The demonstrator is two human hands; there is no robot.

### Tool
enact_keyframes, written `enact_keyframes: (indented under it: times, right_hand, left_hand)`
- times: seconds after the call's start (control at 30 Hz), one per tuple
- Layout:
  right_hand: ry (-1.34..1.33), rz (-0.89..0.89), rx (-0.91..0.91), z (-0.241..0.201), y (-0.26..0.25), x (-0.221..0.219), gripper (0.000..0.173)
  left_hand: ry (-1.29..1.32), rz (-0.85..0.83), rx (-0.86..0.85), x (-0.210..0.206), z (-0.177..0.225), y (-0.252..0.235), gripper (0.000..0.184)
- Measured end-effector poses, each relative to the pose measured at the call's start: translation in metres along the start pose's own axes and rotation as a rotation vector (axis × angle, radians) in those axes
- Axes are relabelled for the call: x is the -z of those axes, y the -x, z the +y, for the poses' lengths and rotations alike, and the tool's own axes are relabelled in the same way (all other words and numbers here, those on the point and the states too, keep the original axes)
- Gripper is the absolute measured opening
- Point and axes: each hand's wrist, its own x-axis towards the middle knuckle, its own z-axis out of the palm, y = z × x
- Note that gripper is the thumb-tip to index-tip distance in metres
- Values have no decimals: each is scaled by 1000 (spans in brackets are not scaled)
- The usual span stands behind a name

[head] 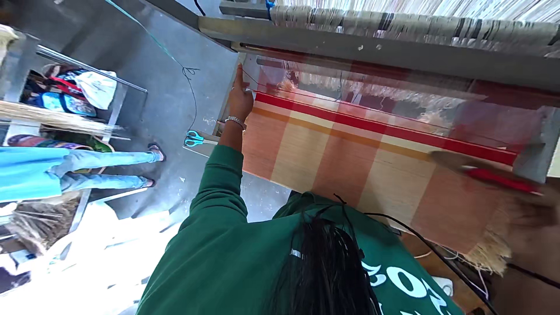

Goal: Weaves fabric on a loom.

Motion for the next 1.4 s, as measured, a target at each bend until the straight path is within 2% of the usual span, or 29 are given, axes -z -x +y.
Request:
enact_keyframes:
  times: [0.1, 0.17, 0.3, 0.43, 0.57, 0.67, 0.8, 0.93, 1.03, 1.17, 1.27, 1.4]
  right_hand:
    - [34, -65, -72, 28, 29, -32, 31]
    - [73, -101, -71, 41, 42, -41, 32]
    - [458, -211, 162, 50, 46, -29, 35]
    - [702, -243, 229, 46, 42, -19, 42]
    - [766, -284, 307, 45, 33, -19, 39]
    - [853, -276, 368, 30, 25, -27, 40]
    - [927, -123, 392, 18, 1, -23, 38]
    - [986, -42, 392, 2, -36, -28, 34]
    - [1056, -93, 466, -4, -56, -34, 33]
    - [1071, -249, 561, 2, -73, -32, 27]
    - [1097, -266, 616, 8, -78, -30, 20]
    - [1126, -239, 649, 9, -80, -33, 24]
  left_hand:
    - [95, 60, 1, -12, -5, -1, 78]
    - [114, 82, -3, -18, -6, -2, 74]
    - [100, 118, 8, -22, -7, 0, 69]
    - [28, 154, -20, -30, -5, 1, 67]
    - [-28, 187, -43, -32, -8, 4, 65]
    - [-60, 128, -22, -24, -8, 7, 65]
    - [-18, 78, -15, -27, 1, 14, 68]
    - [0, 139, -8, -28, 10, 22, 65]
    - [21, 156, 24, -31, 12, 24, 64]
    - [25, 155, 56, -31, 12, 21, 62]
    - [33, 174, 75, -31, 11, 17, 60]
    - [-10, 179, 83, -32, 13, 12, 58]
